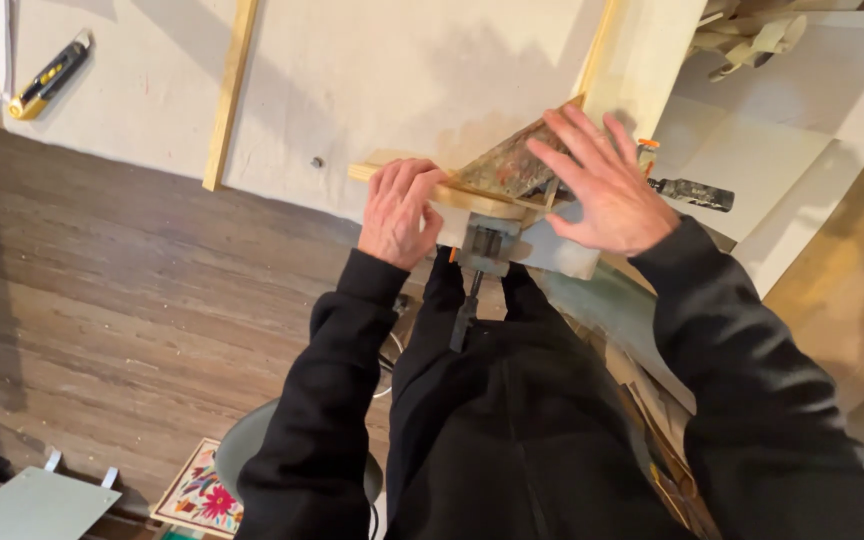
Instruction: The person applies wood glue to the mitred end of a wooden frame moulding piece, spreads it with a finger, and fits the piece into a picture frame corner held in a corner clamp. They tighten the clamp screw, tap the joint with a hammer, and adjust the frame in the vise.
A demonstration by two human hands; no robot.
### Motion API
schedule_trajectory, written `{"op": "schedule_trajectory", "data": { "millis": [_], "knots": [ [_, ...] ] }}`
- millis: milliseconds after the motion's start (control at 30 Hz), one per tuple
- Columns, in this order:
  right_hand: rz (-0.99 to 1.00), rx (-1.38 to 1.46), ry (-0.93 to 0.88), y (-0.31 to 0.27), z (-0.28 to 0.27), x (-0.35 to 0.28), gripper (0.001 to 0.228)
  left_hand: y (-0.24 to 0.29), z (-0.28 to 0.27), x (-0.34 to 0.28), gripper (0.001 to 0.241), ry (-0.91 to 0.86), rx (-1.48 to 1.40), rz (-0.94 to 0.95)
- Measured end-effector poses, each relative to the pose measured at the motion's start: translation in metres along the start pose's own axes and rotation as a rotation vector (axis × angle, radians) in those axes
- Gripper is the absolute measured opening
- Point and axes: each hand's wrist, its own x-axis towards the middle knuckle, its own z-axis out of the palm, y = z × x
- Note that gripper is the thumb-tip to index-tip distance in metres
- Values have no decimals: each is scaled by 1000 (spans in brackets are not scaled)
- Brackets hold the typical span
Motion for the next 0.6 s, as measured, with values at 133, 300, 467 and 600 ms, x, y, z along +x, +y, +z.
{"op": "schedule_trajectory", "data": {
  "millis": [133,300,467,600],
  "knots": [
    [49,106,117,-4,-31,-43,80,23,26,35,51,21,-111,-37],
    [362,432,453,-12,-41,-102,22,33,70,72,85,-191,-85,-131],
    [527,447,517,-7,-17,-143,8,42,68,72,88,-223,-35,-117],
    [567,451,582,-9,2,-156,9,38,52,76,83,-115,-22,-31]
  ]
}}
